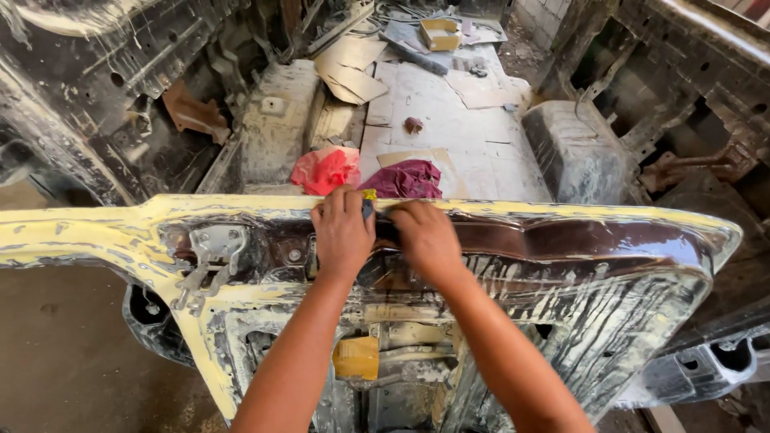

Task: The person sands a car door frame using a sanding block and a yellow cloth. They repeatedly rub the surface to smooth it, occasionally dipping the cloth into a bucket of water to clean it before resuming sanding.

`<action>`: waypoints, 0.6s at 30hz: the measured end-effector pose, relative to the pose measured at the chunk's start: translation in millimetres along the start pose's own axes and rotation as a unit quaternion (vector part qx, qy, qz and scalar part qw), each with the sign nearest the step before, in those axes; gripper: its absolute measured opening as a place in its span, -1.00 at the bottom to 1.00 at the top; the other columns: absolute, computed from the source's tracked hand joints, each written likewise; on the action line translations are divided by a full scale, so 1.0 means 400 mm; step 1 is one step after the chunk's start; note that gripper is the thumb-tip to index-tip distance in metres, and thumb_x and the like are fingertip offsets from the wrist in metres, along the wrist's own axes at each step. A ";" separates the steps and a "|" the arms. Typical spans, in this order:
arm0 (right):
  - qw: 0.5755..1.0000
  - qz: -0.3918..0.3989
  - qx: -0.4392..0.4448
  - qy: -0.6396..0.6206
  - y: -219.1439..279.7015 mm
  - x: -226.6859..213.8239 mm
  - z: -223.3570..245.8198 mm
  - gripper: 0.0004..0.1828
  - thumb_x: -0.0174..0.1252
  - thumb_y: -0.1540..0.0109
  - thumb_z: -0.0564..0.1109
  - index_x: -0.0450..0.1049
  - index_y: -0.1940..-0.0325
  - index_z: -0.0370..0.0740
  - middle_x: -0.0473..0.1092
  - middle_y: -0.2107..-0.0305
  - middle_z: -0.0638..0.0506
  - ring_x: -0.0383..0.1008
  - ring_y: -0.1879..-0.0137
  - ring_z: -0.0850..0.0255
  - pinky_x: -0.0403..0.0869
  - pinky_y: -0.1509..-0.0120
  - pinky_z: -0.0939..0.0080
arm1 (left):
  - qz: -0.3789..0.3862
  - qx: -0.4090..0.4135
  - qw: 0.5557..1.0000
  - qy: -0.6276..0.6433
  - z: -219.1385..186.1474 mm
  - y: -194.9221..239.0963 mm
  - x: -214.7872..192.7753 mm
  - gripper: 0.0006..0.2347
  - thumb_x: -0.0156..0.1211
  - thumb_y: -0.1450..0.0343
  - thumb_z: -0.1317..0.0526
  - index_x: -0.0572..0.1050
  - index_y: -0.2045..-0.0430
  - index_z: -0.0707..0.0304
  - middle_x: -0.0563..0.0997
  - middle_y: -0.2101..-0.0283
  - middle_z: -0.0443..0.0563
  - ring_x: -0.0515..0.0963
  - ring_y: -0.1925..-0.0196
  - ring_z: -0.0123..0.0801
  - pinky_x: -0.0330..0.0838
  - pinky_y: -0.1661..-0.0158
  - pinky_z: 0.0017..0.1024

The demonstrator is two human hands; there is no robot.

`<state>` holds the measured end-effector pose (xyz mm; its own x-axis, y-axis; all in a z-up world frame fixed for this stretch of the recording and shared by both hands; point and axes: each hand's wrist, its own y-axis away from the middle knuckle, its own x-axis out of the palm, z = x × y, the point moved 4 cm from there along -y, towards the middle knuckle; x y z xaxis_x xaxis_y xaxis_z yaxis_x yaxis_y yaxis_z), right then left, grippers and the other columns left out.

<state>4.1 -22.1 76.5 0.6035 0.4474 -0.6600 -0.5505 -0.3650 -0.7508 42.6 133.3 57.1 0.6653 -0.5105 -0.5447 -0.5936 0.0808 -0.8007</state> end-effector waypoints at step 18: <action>0.998 -0.026 0.038 0.041 0.075 -0.043 -0.113 -0.81 0.15 -0.25 -0.25 0.49 0.04 -0.23 0.46 0.13 -0.07 0.42 0.02 0.00 0.33 -0.07 -0.03 | 0.015 -0.019 1.000 0.011 0.009 0.005 0.021 -0.68 0.36 -0.35 0.22 0.40 0.10 0.24 0.43 -0.08 0.10 0.45 -0.16 -0.07 0.18 -0.10 -0.05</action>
<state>3.1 -77.5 64.2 0.6760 0.3937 -0.6229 -0.5581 -0.2785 -0.7816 48.7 132.1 50.0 0.6376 -0.5266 -0.5623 -0.6298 0.0640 -0.7741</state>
